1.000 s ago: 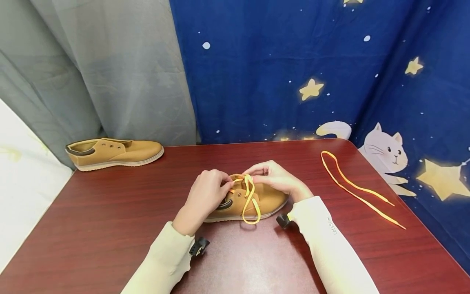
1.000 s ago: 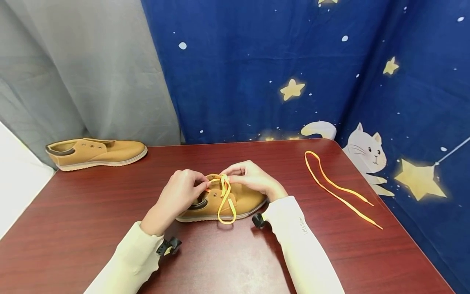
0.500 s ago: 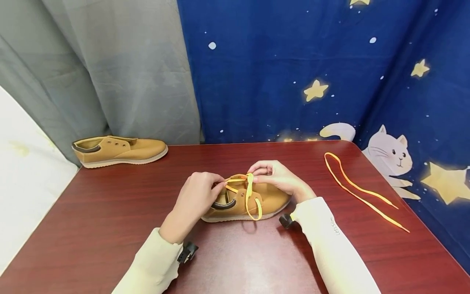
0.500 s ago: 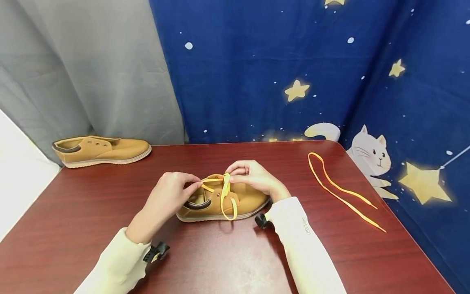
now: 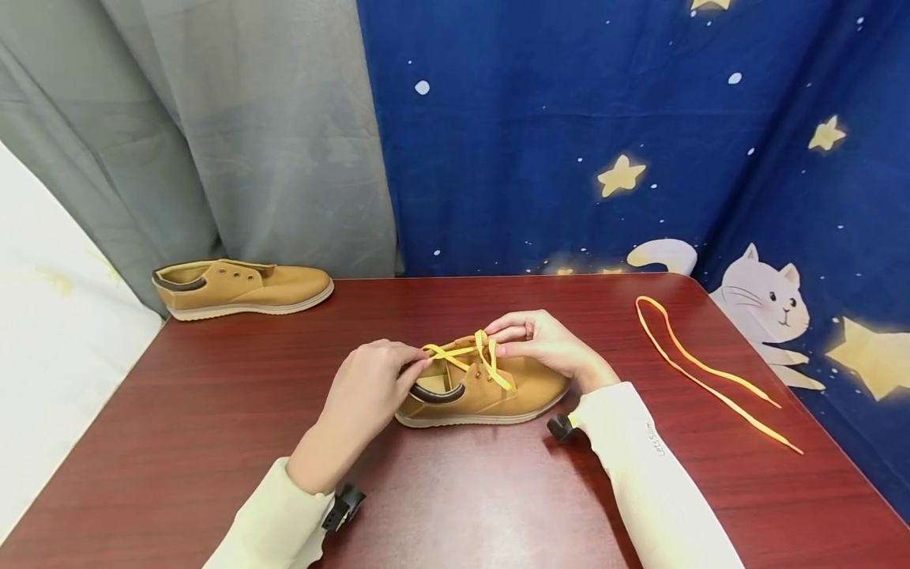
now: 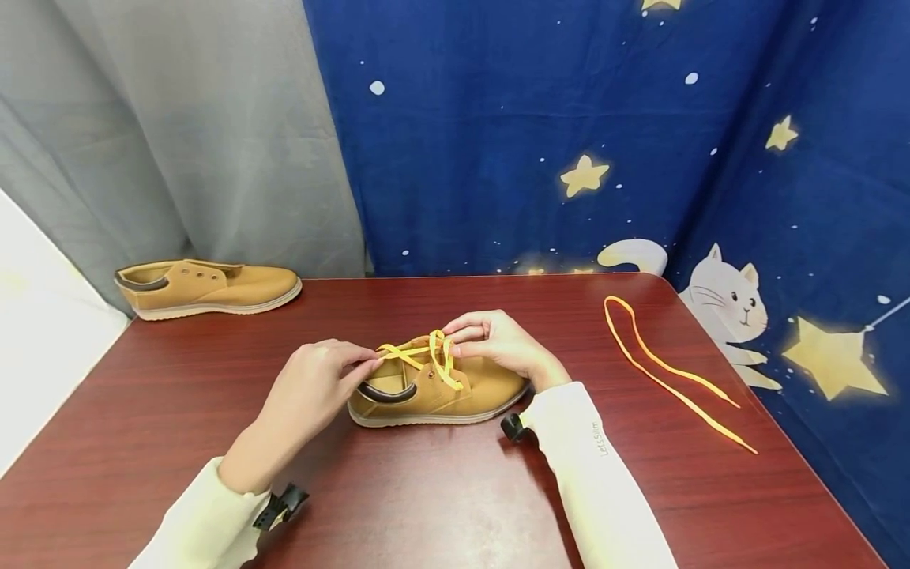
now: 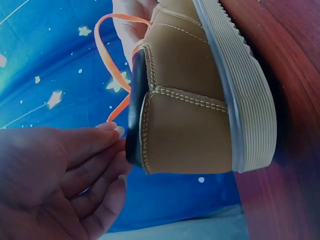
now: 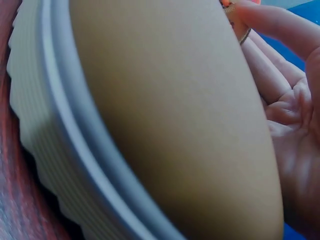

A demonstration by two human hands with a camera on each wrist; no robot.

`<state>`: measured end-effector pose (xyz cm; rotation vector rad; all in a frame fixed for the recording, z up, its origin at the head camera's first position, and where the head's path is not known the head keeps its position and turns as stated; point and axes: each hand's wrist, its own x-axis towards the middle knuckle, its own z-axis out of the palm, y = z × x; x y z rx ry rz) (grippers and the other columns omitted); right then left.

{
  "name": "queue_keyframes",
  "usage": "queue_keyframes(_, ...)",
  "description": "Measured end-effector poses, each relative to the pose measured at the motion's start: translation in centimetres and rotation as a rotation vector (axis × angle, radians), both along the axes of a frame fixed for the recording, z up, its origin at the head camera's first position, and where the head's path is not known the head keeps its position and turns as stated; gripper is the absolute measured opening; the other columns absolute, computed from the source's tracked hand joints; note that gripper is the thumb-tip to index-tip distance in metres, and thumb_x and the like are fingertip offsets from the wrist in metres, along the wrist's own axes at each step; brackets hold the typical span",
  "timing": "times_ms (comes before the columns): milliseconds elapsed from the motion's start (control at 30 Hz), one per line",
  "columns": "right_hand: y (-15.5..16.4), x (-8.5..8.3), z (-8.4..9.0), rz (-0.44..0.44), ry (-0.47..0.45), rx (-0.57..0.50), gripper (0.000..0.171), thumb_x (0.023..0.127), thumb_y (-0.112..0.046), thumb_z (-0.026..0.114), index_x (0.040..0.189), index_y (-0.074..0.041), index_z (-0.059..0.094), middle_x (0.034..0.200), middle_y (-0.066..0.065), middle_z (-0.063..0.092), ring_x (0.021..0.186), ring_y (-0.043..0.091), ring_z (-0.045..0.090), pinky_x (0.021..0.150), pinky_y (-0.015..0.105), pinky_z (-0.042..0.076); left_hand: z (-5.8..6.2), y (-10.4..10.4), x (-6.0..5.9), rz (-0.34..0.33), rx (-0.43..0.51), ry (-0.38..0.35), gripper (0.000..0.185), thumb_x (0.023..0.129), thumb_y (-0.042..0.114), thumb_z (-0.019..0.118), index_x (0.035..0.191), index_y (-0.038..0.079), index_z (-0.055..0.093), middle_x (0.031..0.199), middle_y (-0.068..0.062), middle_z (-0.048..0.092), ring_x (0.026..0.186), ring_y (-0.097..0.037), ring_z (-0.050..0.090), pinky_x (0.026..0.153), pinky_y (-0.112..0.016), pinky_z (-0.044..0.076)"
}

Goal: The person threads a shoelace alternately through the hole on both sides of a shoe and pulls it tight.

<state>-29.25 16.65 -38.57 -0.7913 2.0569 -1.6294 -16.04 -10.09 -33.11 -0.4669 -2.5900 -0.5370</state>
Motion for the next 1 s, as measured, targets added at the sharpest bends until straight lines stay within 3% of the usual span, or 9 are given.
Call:
queue_keyframes(133,0.1,0.0,0.0,-0.030,0.016,0.019,0.035,0.087,-0.004,0.075,0.120,0.002,0.068,0.108,0.005,0.078,0.099,0.006,0.074,0.085,0.020,0.056,0.2,-0.4,0.7,-0.020,-0.014,0.033,0.007,0.086,0.014,0.079,0.092,0.013,0.081,0.088,0.001,0.079,0.082,-0.018,0.072,0.075,-0.038,0.057)
queue_keyframes(300,0.1,0.0,-0.1,-0.043,0.018,0.011,0.032,0.087,-0.005,0.075,0.117,0.003,0.068,0.103,0.000,0.079,0.097,0.005,0.074,0.085,0.019,0.055,0.6,-1.1,1.9,-0.031,0.000,0.041,0.007,0.086,0.014,0.079,0.092,0.013,0.081,0.088,0.002,0.079,0.083,-0.016,0.073,0.077,-0.037,0.057)
queue_keyframes(700,0.0,-0.1,-0.1,-0.039,0.022,0.004,0.028,0.088,-0.004,0.073,0.114,0.004,0.068,0.099,-0.004,0.078,0.095,0.004,0.073,0.084,0.019,0.055,2.0,-2.5,5.1,-0.018,0.138,-0.089,0.008,0.085,0.016,0.080,0.090,0.022,0.080,0.085,0.013,0.076,0.078,-0.002,0.067,0.071,-0.028,0.055)
queue_keyframes(1000,0.1,-0.2,-0.1,-0.042,0.028,0.021,0.028,0.089,-0.007,0.073,0.114,0.003,0.069,0.101,0.000,0.078,0.094,0.005,0.073,0.086,0.019,0.054,2.9,-4.0,7.4,0.010,0.151,-0.137,0.017,0.085,0.017,0.080,0.086,0.033,0.077,0.084,0.022,0.072,0.076,0.007,0.063,0.069,-0.022,0.054)
